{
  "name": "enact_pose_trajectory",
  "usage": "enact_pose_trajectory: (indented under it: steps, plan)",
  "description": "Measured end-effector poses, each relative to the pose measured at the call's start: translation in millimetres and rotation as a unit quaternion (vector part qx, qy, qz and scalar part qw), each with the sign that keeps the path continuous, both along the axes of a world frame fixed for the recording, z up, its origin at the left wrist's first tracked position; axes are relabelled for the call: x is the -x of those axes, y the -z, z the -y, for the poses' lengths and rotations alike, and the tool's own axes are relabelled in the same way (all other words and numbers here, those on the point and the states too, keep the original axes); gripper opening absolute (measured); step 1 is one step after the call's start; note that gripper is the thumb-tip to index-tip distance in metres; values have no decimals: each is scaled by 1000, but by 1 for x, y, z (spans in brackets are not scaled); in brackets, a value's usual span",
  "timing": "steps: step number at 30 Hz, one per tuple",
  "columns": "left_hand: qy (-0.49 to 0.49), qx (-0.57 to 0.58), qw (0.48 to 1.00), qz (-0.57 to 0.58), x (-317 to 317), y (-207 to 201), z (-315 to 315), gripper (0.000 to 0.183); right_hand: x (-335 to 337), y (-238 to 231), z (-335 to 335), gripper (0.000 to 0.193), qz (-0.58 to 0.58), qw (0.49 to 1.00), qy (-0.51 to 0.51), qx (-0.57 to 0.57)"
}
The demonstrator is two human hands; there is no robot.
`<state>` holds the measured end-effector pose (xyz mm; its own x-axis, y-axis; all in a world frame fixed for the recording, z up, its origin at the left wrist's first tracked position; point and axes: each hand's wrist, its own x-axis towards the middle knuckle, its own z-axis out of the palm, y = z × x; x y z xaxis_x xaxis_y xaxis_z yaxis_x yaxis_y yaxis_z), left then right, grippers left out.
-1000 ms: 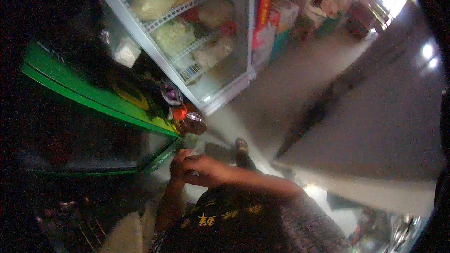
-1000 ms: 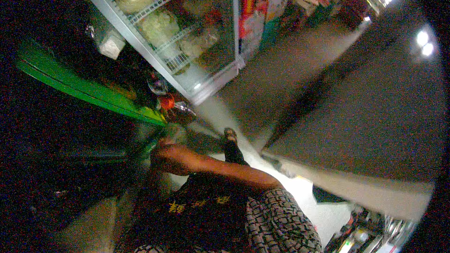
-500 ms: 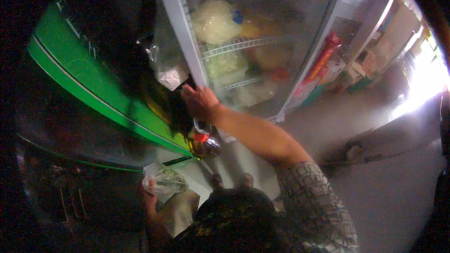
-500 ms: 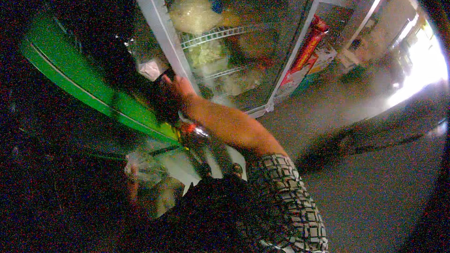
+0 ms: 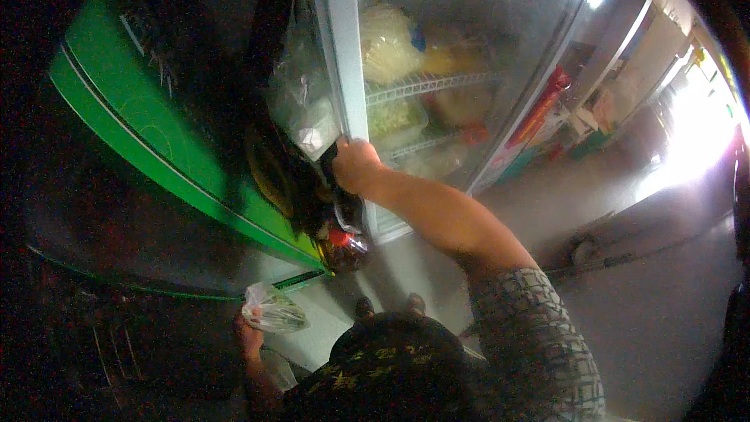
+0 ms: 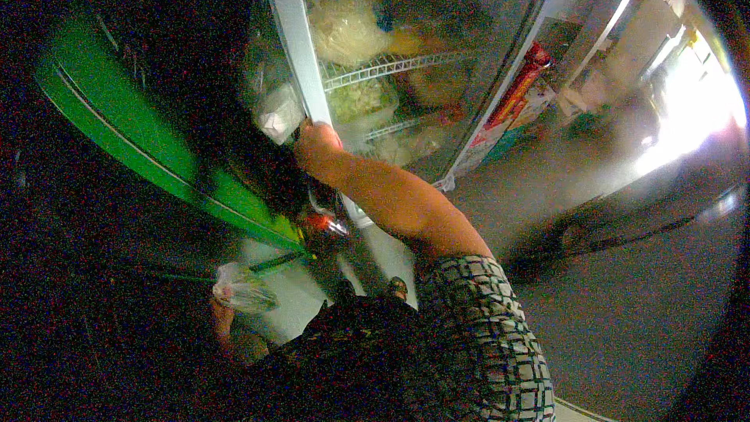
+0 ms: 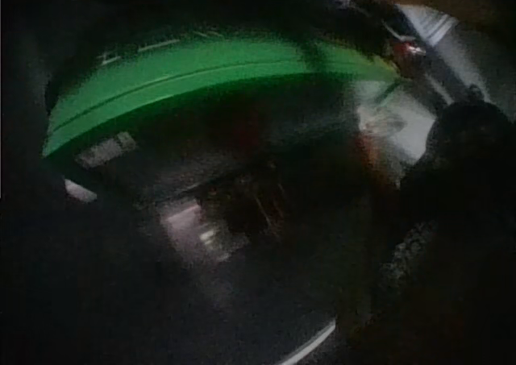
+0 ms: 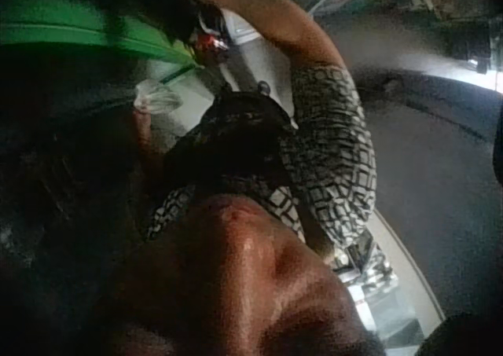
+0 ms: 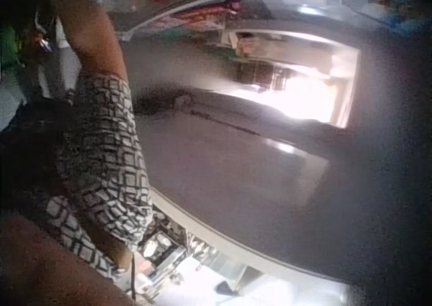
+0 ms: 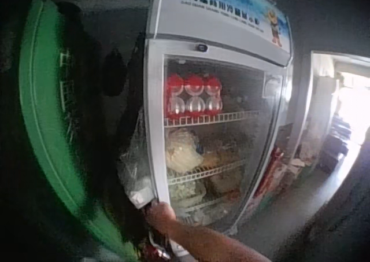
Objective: The person retrieves cooked meat from a refrigerator, places it on a cutting board, and uses a cleaver to chop the meat into smaller pieces. The chopped meat is then transferred into a white tray. The person also handles a cutting board and a knife during the process.
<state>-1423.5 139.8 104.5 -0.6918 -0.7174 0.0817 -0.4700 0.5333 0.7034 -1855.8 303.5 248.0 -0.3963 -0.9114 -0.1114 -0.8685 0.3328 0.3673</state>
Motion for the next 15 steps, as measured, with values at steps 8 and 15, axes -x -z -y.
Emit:
enact_pose_trajectory:
  steps: [8,15]
  plan:
    - [44,-361,913,-184,6,95,-15,32,-105,-20,-135,15,193,979,56,27]
    - [117,-723,680,-45,146,65,-119,25,-153,-23,-394,23,747,503,320,294]
